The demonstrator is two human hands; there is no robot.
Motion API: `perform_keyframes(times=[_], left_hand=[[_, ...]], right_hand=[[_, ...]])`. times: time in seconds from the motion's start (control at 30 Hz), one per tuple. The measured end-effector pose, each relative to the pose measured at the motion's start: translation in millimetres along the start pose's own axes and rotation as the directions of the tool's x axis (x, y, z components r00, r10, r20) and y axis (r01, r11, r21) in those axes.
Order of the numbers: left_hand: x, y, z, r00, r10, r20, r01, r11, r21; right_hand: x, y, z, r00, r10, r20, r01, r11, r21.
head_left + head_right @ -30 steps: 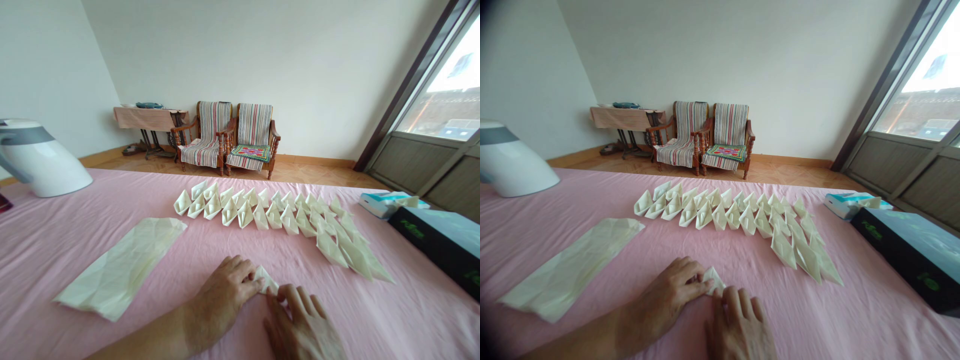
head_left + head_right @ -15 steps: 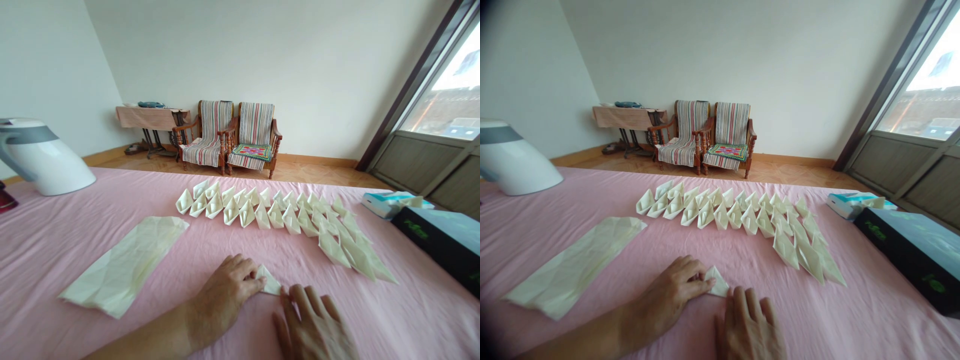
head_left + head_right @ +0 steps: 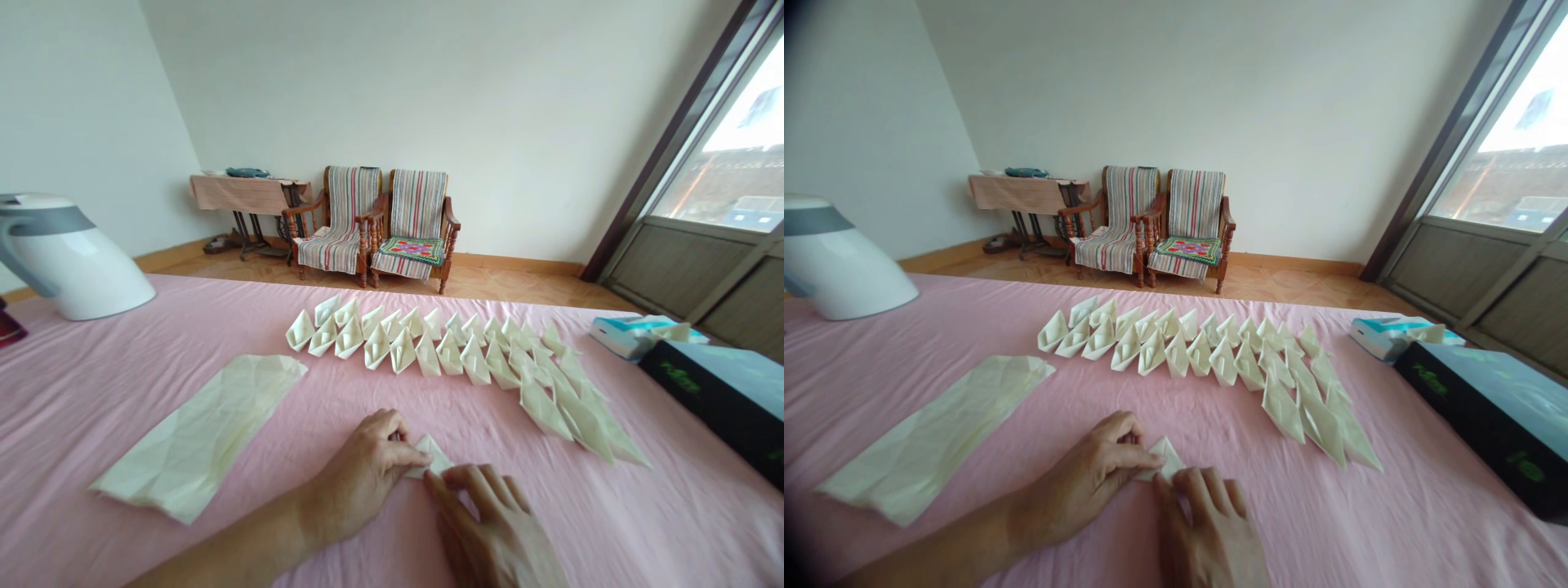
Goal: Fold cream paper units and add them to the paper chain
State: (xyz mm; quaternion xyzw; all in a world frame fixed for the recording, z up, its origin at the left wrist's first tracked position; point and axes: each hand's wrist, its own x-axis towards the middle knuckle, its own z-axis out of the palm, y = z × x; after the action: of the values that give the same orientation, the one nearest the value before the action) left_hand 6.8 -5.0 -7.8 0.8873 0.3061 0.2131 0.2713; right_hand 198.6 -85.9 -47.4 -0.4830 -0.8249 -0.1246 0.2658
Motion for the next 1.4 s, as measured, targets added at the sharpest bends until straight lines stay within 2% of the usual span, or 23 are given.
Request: perform_keyframes(times=[0.2, 0.4, 0.5, 0.63, 0.73, 0.8, 0.93, 1.13, 1.4], left_hand=[[0, -1, -4.3, 0.999, 0.008, 0.035, -0.009, 0.999, 0.053], [1, -9, -9.6, 0.997, 0.012, 0.079, -0.018, 0.997, 0.077], [1, -14, -11.1, 0.995, 0.026, 0.091, -0.032, 0.998, 0.062], [1, -21, -13.5, 0.995, 0.066, 0.074, -0.065, 0.998, -0.011], [2, -26, -14.8, 0.995, 0.077, 0.065, -0.071, 0.994, -0.08], [3, -29, -15.0, 0.996, 0.073, 0.059, -0.066, 0.991, -0.117], [3, -31, -14.6, 0.997, 0.067, 0.038, -0.06, 0.987, -0.149], [3, -29, -14.5, 0.998, 0.052, 0.026, -0.047, 0.986, -0.16], [3, -27, -15.3, 0.999, 0.031, 0.021, -0.027, 0.986, -0.165]], right_hand=[[7, -10, 6, 0.996, 0.038, 0.085, -0.025, 0.988, -0.149], [3, -8, 9, 0.994, -0.012, 0.11, 0.018, 0.998, -0.052], [2, -7, 7, 0.996, -0.01, 0.085, 0.014, 0.999, -0.049], [4, -11, 10, 0.997, 0.075, 0.037, -0.073, 0.996, -0.042], [7, -14, 12, 0.996, 0.09, -0.012, -0.09, 0.995, -0.044], [10, -14, 10, 0.997, 0.068, -0.019, -0.069, 0.996, -0.053], [16, -15, 2, 0.996, 0.06, 0.071, -0.055, 0.996, -0.065], [22, -16, -6, 0.991, 0.02, 0.135, -0.002, 0.991, -0.135], [20, -20, -4, 0.998, -0.001, 0.061, 0.013, 0.981, -0.193]])
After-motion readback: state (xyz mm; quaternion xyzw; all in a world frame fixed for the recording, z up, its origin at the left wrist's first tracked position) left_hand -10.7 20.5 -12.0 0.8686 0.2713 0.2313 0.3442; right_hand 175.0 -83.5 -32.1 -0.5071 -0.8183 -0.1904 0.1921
